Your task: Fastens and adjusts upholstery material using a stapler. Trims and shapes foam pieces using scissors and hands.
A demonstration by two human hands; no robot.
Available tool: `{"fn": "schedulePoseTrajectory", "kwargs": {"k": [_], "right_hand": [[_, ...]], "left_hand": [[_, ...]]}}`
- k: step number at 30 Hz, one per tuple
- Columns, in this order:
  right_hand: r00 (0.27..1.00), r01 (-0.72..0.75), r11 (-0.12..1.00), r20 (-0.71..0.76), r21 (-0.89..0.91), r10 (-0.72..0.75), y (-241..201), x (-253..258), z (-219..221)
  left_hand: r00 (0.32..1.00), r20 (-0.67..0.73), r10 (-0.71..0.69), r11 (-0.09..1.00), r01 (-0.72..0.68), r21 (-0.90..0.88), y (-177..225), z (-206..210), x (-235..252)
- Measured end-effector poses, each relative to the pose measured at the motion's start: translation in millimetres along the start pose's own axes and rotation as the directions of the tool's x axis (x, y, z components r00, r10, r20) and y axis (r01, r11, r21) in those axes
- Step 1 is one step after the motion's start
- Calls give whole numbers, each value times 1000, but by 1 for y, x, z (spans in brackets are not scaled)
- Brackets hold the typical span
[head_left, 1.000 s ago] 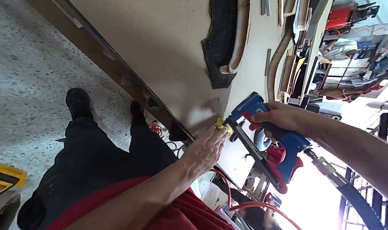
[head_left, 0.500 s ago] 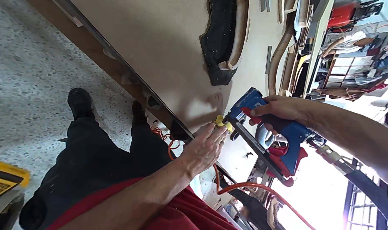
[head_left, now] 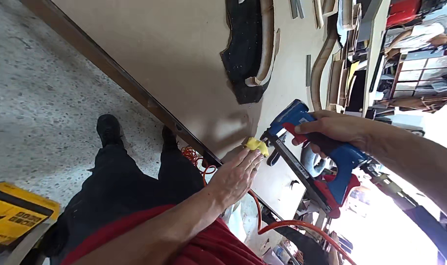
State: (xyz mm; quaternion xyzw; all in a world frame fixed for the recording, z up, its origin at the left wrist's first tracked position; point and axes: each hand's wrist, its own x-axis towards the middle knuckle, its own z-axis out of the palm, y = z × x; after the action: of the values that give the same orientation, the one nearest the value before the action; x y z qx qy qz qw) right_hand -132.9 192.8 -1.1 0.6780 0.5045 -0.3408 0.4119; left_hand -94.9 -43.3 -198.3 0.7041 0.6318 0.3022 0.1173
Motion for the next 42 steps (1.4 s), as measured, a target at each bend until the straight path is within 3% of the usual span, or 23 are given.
{"fn": "schedulePoseTrajectory", "kwargs": {"k": [3,8,17,20,23,25,27,29,31,33,35,38,40,42], "right_hand": [[999,43,999,-25,9,-43,2,-6,-6],[995,67,998,67,11,-67,4,-3,5],[996,37,999,81,24,-38,6,6,12],[991,117,981,39,151,-125,30,5,9],[956,284,914,-151,289,-250,84,-2,8],[859,417,892,-396,175,-324,133,2,12],[628,406,902,-671,-149,-394,185,19,26],[401,355,884,-805,-303,-437,231,54,46],[337,389,875,-839,-289,-427,264,96,65],[328,463,849,-841,-254,-430,280,129,81],[345,496,822,-806,-279,-482,286,144,90],[301,589,746,-772,-311,-560,269,120,99],[330,780,614,-756,-119,-565,247,98,113],[487,871,364,-680,331,-548,225,92,131]], "left_hand": [[998,-35,43,998,-41,52,2,3,0],[991,-14,136,989,-135,58,-6,4,2],[993,10,120,989,-120,83,-3,0,6],[992,-69,110,989,-116,-94,-14,-7,5],[967,-246,-65,966,0,-258,-38,-23,-3],[948,-208,-239,953,188,-238,-49,-42,0],[928,-63,-368,919,352,-179,-50,-59,16],[903,152,-403,905,418,-84,-44,-71,37],[869,343,-357,927,376,10,-35,-74,52],[904,315,-289,957,286,56,-31,-62,49],[972,141,-187,981,177,85,-35,-45,37],[999,-45,-27,994,32,108,-34,-34,26],[992,-126,28,995,-16,95,-24,-36,28],[982,-168,89,993,-75,91,-9,-49,36]]}}
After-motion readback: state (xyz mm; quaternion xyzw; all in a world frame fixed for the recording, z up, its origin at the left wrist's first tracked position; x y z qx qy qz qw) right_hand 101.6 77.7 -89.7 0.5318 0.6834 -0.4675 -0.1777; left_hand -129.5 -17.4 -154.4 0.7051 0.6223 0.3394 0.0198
